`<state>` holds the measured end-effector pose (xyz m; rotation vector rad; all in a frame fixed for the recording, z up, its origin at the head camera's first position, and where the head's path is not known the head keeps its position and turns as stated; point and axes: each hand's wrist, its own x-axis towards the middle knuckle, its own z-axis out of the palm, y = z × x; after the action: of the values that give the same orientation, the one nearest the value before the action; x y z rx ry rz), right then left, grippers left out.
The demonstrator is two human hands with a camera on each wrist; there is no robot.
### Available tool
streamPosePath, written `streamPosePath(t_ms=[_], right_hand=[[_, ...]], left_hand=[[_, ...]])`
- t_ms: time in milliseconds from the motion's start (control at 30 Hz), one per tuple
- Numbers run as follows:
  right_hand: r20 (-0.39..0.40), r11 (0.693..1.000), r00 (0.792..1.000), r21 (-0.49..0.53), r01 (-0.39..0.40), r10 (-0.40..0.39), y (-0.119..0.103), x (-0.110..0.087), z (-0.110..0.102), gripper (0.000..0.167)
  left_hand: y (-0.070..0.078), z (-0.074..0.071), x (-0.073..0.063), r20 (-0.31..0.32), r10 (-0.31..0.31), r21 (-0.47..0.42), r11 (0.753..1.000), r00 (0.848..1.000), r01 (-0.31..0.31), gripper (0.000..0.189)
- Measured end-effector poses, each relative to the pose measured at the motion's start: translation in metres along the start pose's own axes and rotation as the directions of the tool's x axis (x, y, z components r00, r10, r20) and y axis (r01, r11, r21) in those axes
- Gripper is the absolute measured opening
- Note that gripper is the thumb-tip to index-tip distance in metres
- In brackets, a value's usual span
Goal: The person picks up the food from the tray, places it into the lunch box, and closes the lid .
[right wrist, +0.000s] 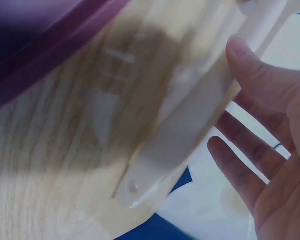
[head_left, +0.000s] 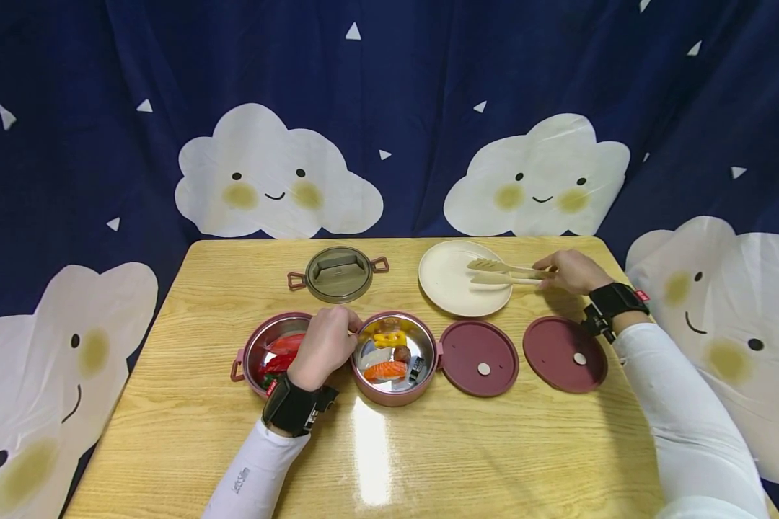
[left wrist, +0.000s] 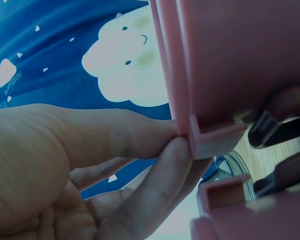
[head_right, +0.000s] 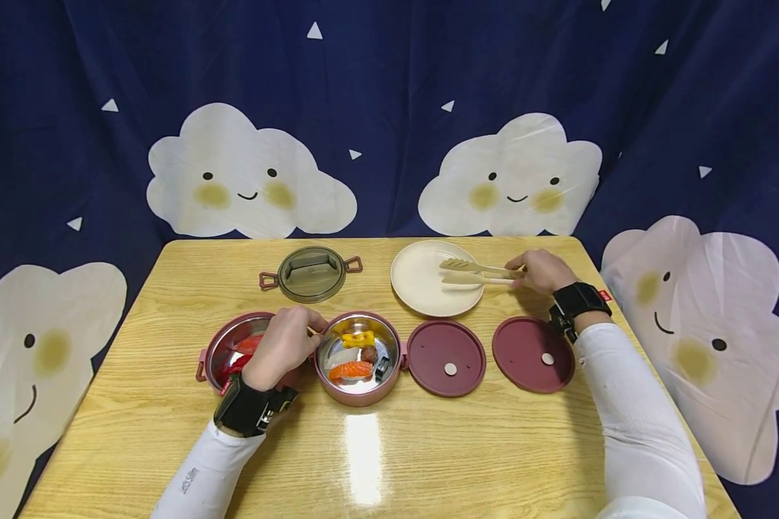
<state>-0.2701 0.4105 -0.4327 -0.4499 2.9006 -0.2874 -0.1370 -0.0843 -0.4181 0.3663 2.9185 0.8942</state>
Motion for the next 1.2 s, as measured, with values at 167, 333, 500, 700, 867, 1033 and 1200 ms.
streamPosePath(t_ms=[167, 333, 500, 700, 867, 1033, 1200], right_hand=[[-0.018, 0.999, 0.999, 0.01, -0.031, 0.031, -0.005, -0.007, -0.013, 0.054], [-0.079, 0.999, 0.996, 0.037, -0.036, 0.039, -0.014, -0.018, -0.025, 0.056], [-0.112, 0.998, 0.994, 0.054, -0.009, 0.015, -0.026, -0.031, -0.031, 0.056], [-0.146, 0.997, 0.989, 0.068, -0.022, 0.031, -0.049, -0.049, -0.024, 0.058], [-0.166, 0.994, 0.985, 0.107, -0.035, 0.053, -0.073, -0.062, -0.013, 0.055], [-0.186, 0.991, 0.981, 0.13, -0.028, 0.052, -0.095, -0.073, 0.005, 0.051], [-0.192, 0.991, 0.98, 0.134, -0.017, 0.043, -0.111, -0.079, 0.025, 0.043]], left_hand=[[0.0, 0.0, 0.0, 0.0, 0.001, -0.002, 1.0, 1.0, -0.001, 0.012], [-0.001, -0.001, 0.0, 0.002, -0.003, -0.006, 1.0, 1.0, 0.003, 0.013], [0.0, -0.001, 0.0, 0.007, -0.013, -0.01, 1.0, 1.0, 0.013, 0.014], [0.0, 0.0, 0.0, -0.002, 0.0, 0.005, 1.0, 1.0, 0.0, 0.012], [0.0, 0.001, 0.0, -0.01, 0.001, 0.007, 1.0, 1.0, -0.001, 0.011], [0.0, 0.001, 0.0, -0.009, 0.004, 0.0, 1.0, 1.0, -0.004, 0.012], [0.0, 0.001, -0.001, -0.011, 0.012, -0.001, 1.0, 1.0, -0.012, 0.012]])
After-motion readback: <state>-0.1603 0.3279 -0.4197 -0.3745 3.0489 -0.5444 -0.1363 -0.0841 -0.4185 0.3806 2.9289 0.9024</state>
